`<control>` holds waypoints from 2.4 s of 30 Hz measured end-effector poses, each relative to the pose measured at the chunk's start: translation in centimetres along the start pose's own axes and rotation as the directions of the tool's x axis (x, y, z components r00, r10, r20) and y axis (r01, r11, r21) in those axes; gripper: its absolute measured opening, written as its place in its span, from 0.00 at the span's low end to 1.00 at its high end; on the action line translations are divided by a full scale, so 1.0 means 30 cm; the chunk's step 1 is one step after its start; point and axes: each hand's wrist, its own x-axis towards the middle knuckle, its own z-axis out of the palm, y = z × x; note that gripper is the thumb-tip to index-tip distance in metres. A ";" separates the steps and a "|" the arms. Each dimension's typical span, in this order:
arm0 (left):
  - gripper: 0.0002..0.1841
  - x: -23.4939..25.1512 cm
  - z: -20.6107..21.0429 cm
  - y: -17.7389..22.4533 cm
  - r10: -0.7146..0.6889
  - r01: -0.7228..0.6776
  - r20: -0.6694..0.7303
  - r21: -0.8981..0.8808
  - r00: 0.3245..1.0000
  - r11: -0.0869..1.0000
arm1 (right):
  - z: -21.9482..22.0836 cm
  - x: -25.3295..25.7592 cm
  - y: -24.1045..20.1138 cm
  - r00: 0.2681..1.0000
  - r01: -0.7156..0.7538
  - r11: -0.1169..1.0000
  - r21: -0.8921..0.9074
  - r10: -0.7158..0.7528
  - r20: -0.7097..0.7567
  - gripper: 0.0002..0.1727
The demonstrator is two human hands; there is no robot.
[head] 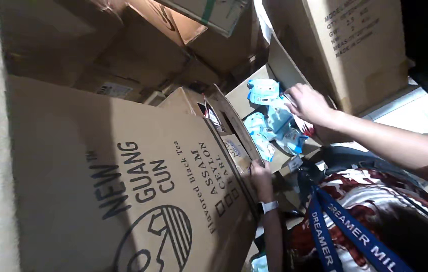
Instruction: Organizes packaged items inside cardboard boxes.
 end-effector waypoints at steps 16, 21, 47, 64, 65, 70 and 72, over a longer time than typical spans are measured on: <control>0.30 -0.230 -0.079 0.136 -0.291 0.204 0.260 0.314 0.921 0.927 | -0.063 -0.171 0.247 0.743 -0.212 0.930 -0.301 0.354 0.569 0.23; 0.29 -0.474 -0.025 0.168 -0.408 0.287 0.314 0.368 0.857 0.885 | -0.127 -0.345 0.263 0.577 0.025 0.926 -0.377 0.294 0.762 0.20; 0.27 -0.609 0.134 0.223 -0.472 0.418 0.282 0.232 0.835 0.878 | -0.127 -0.373 0.357 0.596 0.048 0.942 -0.331 0.239 0.766 0.30; 0.29 -1.071 0.478 0.696 -0.826 0.881 0.362 0.027 0.433 0.473 | -0.188 -0.385 0.487 0.425 0.515 0.801 -0.304 0.069 0.902 0.19; 0.29 -1.097 0.506 0.710 -0.829 0.888 0.368 0.017 0.421 0.459 | -0.171 -0.395 0.497 0.412 0.535 0.790 -0.299 0.065 0.909 0.18; 0.28 -1.215 0.639 0.750 -0.826 0.927 0.447 -0.020 0.344 0.375 | -0.162 -0.459 0.548 0.345 0.583 0.769 -0.261 0.056 0.937 0.21; 0.29 -1.253 0.693 0.774 -0.820 0.938 0.471 -0.058 0.327 0.341 | -0.174 -0.486 0.577 0.335 0.610 0.752 -0.251 0.042 0.941 0.21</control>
